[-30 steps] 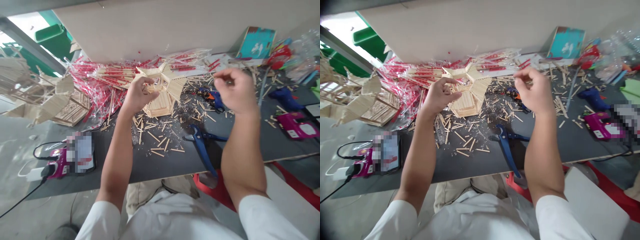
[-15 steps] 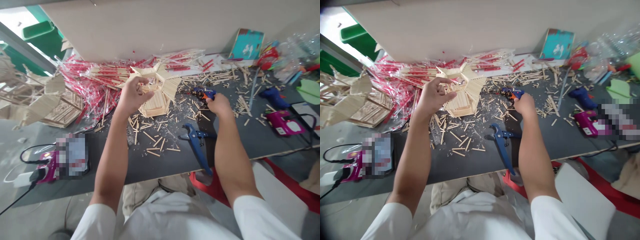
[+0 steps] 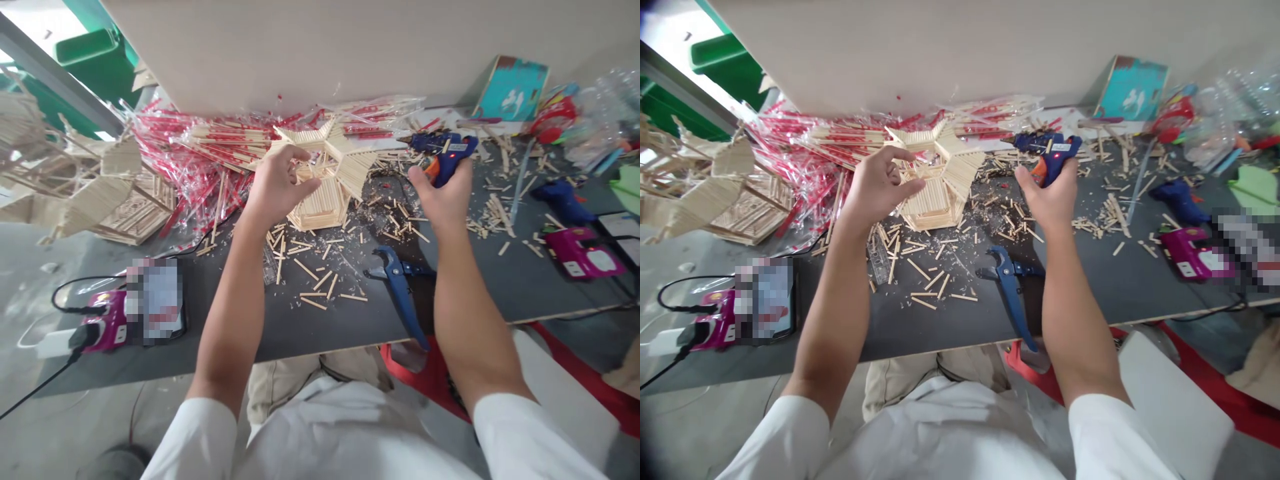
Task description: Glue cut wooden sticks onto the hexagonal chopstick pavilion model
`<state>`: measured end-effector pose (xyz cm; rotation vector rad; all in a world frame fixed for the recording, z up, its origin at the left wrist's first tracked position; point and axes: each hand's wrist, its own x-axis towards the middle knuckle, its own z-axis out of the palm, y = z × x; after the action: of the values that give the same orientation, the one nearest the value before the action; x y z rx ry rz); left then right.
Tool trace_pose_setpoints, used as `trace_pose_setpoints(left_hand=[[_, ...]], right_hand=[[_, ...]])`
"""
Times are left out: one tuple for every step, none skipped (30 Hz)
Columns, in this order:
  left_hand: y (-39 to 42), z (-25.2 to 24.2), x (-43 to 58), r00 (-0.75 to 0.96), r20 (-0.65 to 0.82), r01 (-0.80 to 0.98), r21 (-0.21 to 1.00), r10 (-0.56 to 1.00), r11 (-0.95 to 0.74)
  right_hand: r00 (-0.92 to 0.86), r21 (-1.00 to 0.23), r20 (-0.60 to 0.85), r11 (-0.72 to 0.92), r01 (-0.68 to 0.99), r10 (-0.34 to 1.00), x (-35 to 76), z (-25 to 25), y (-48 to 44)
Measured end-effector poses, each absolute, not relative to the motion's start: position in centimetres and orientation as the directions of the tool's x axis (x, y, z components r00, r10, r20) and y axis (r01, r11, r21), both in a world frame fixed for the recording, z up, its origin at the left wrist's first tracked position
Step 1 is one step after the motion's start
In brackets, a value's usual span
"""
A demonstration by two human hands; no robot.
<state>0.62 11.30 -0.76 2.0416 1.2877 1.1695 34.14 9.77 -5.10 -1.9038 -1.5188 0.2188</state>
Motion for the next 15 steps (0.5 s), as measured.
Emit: trace_pose_setpoints(left_hand=[[11.3, -0.8, 0.6, 0.203, 0.416, 0.503, 0.733, 0.887, -0.459], [11.4, -0.7, 0.6, 0.204, 0.416, 0.507, 0.73, 0.886, -0.459], [11.4, -0.7, 0.6, 0.205, 0.416, 0.511, 0.726, 0.886, -0.46], [11.4, -0.6, 0.6, 0.207, 0.416, 0.515, 0.723, 0.885, -0.46], [11.3, -0.5, 0.6, 0.209, 0.417, 0.518, 0.72, 0.885, -0.461], [11.3, -0.4, 0.6, 0.209, 0.418, 0.519, 0.719, 0.884, -0.462], [11.2, -0.3, 0.6, 0.21, 0.417, 0.521, 0.718, 0.884, -0.462], [11.2, -0.3, 0.6, 0.211, 0.413, 0.524, 0.718, 0.886, -0.459], [11.1, -0.2, 0.6, 0.212, 0.406, 0.528, 0.718, 0.889, -0.454], [11.1, -0.2, 0.6, 0.212, 0.398, 0.532, 0.719, 0.892, -0.447], [11.1, -0.2, 0.6, 0.212, 0.389, 0.536, 0.721, 0.897, -0.439], [11.1, -0.2, 0.6, 0.213, 0.379, 0.537, 0.724, 0.9, -0.432], [11.1, -0.3, 0.5, 0.214, 0.372, 0.535, 0.729, 0.903, -0.427], [11.1, -0.4, 0.5, 0.214, 0.366, 0.53, 0.735, 0.905, -0.423], [11.1, -0.5, 0.5, 0.217, 0.362, 0.522, 0.742, 0.907, -0.421]], right_hand=[[0.306, -0.607, 0.331, -0.047, 0.793, 0.893, 33.5, -4.6, 9.6], [0.309, -0.613, 0.389, -0.008, 0.79, 0.868, 33.0, -4.0, 9.4], [0.308, -0.612, 0.438, 0.029, 0.79, 0.845, 32.6, -3.3, 9.3], [0.29, -0.605, 0.465, 0.061, 0.794, 0.836, 32.2, -2.5, 9.2], [0.261, -0.596, 0.482, 0.094, 0.798, 0.837, 31.9, -1.7, 9.3], [0.223, -0.585, 0.498, 0.135, 0.8, 0.838, 31.8, -0.8, 9.4], [0.177, -0.572, 0.512, 0.18, 0.801, 0.84, 31.7, 0.1, 9.7], [0.129, -0.556, 0.524, 0.223, 0.801, 0.842, 31.8, 0.9, 10.0], [0.084, -0.537, 0.533, 0.26, 0.803, 0.842, 31.9, 1.7, 10.4], [0.04, -0.518, 0.534, 0.289, 0.805, 0.845, 32.0, 2.5, 10.8], [0.002, -0.499, 0.53, 0.31, 0.809, 0.848, 32.2, 3.1, 11.2], [-0.034, -0.484, 0.52, 0.327, 0.812, 0.853, 32.3, 3.7, 11.5], [-0.067, -0.471, 0.509, 0.343, 0.812, 0.858, 32.3, 4.1, 11.7], [-0.102, -0.459, 0.499, 0.362, 0.812, 0.861, 32.3, 4.4, 11.9], [-0.141, -0.443, 0.487, 0.383, 0.81, 0.862, 32.2, 4.7, 11.9]])
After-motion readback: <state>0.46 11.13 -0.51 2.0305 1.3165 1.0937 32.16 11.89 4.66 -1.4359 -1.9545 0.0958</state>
